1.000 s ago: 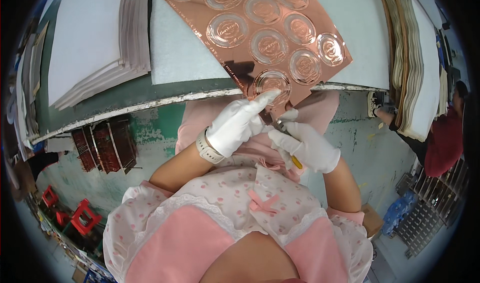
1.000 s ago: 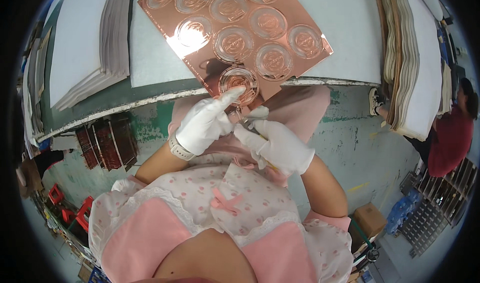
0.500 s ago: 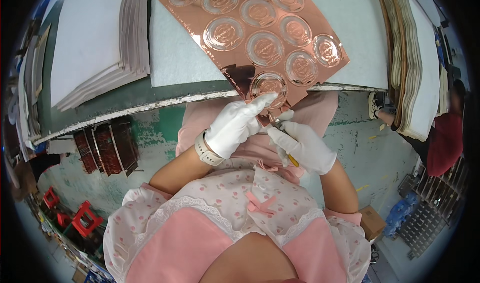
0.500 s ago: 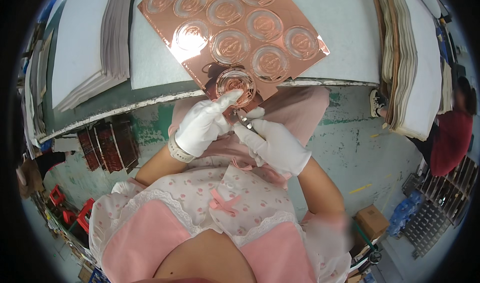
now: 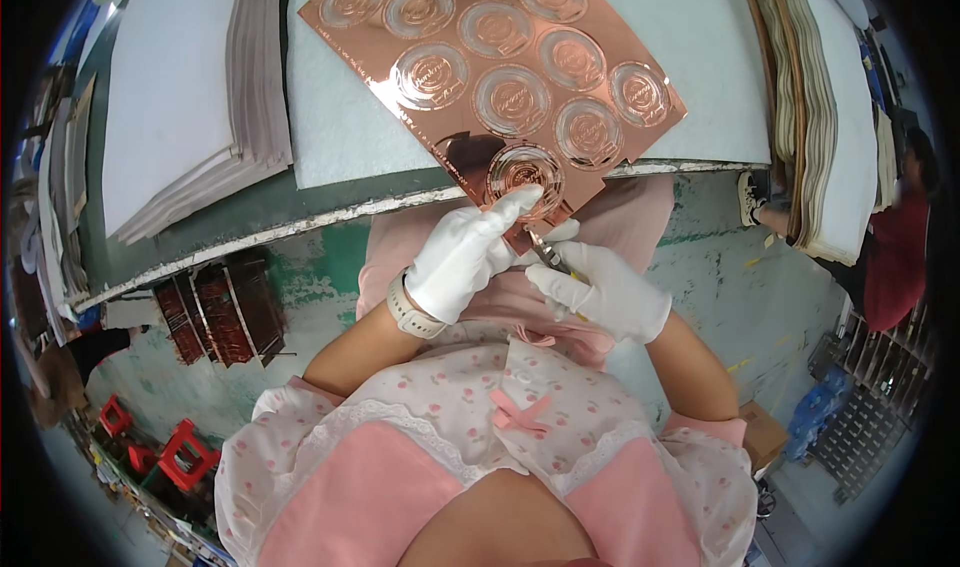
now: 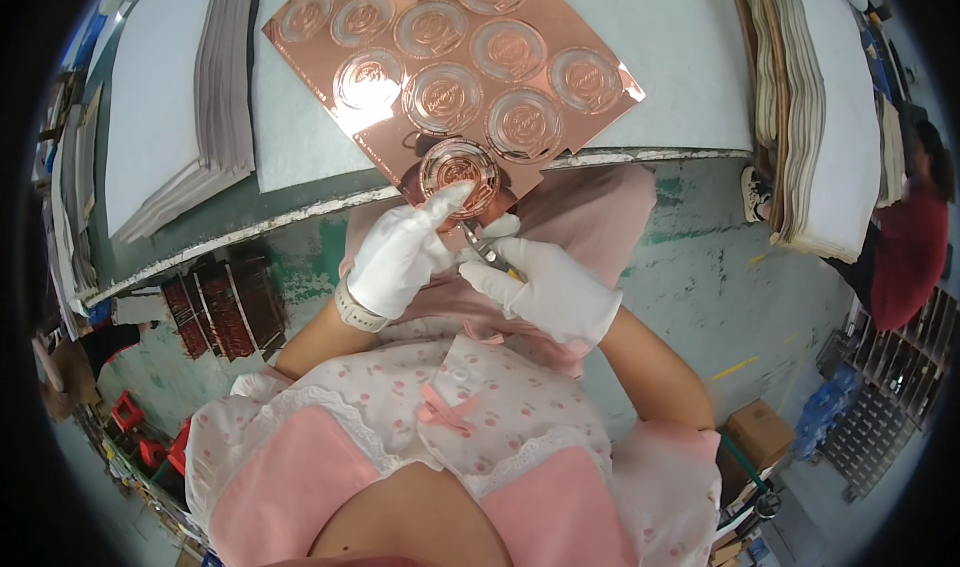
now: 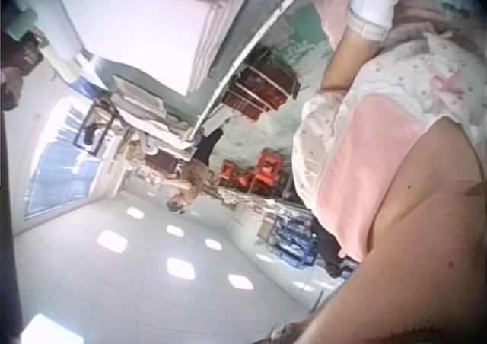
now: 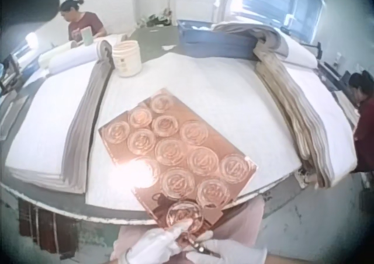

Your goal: The person uses pliers to trim the edges of circular copper foil stickers on a sheet. They work systematically across the sheet, removing excess material from around each circle. The person occasionally flips the sheet to access different areas.

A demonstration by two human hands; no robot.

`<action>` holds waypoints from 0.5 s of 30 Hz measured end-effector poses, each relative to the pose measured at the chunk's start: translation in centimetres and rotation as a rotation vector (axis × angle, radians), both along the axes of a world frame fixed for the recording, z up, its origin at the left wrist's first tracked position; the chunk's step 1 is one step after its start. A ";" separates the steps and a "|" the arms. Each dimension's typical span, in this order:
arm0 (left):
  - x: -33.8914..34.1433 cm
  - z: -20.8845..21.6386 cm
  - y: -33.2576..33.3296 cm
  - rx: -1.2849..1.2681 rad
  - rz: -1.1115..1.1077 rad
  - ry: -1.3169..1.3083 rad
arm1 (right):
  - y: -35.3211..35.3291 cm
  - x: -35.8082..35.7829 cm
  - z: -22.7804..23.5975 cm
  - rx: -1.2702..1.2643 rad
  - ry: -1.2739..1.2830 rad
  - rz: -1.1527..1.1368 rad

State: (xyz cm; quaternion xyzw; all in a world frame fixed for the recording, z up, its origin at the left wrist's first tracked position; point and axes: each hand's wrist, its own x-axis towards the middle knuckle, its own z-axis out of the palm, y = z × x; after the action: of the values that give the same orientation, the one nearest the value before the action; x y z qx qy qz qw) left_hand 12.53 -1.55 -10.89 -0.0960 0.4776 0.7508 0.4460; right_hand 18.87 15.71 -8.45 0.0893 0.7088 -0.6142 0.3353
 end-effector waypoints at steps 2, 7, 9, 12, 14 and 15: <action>0.2 -0.6 -0.4 -0.072 -0.095 0.309 | -0.1 -0.1 0.2 -0.021 -0.065 -0.002; 0.0 0.2 -0.3 -0.104 -0.143 0.360 | -0.3 -0.2 0.4 -0.060 -0.230 -0.049; 0.3 -1.0 -0.4 -0.072 -0.115 0.380 | -0.3 -0.5 0.9 -0.039 -0.297 -0.045; 0.6 -1.8 -0.4 0.010 -0.056 0.291 | -0.4 -1.2 1.5 0.057 -0.338 0.006; 0.5 -1.6 -0.3 0.010 -0.035 0.251 | -0.3 -1.4 1.7 0.136 -0.303 0.051; 0.5 -1.3 -0.3 -0.028 -0.039 0.293 | -0.1 -1.1 1.2 0.126 -0.184 0.071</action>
State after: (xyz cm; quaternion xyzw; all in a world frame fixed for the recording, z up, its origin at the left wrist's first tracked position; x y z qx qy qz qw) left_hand 13.00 -1.81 -12.16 0.0177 0.5499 0.7413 0.3844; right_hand 17.82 15.58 -7.27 0.1410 0.7150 -0.5452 0.4142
